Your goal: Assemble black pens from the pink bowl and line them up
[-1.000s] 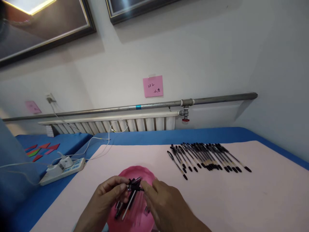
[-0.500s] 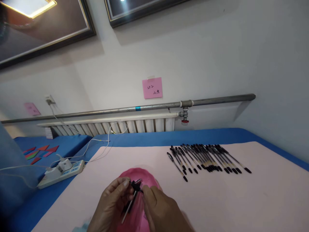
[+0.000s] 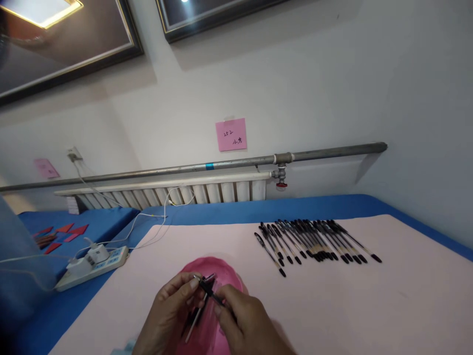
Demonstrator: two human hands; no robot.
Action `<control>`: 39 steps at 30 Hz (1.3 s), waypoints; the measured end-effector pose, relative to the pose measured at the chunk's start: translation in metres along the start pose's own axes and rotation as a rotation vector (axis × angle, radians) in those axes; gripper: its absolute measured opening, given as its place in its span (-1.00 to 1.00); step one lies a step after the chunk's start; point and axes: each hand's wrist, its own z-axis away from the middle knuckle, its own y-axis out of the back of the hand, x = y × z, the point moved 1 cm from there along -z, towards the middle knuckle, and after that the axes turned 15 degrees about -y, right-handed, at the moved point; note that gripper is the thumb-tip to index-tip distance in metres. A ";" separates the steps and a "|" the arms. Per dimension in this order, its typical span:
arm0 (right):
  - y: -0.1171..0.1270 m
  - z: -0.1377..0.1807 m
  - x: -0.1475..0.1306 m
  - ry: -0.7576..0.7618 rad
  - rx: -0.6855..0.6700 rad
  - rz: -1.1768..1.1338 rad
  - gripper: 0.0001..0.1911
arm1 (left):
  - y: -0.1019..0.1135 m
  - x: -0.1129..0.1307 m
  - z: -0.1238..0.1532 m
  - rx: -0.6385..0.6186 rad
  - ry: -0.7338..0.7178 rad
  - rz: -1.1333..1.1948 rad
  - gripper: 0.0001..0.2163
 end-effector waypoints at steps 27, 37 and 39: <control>-0.013 -0.004 0.005 -0.318 -0.227 -0.529 -0.89 | -0.013 -0.001 0.005 0.018 -0.001 0.211 -0.75; -0.011 -0.003 0.006 -0.325 -0.218 -0.478 -0.86 | -0.014 -0.005 0.003 -0.022 0.004 0.250 -0.83; -0.010 -0.005 0.006 -0.289 -0.230 -0.502 -0.85 | -0.014 -0.006 0.002 -0.063 0.018 0.274 -0.78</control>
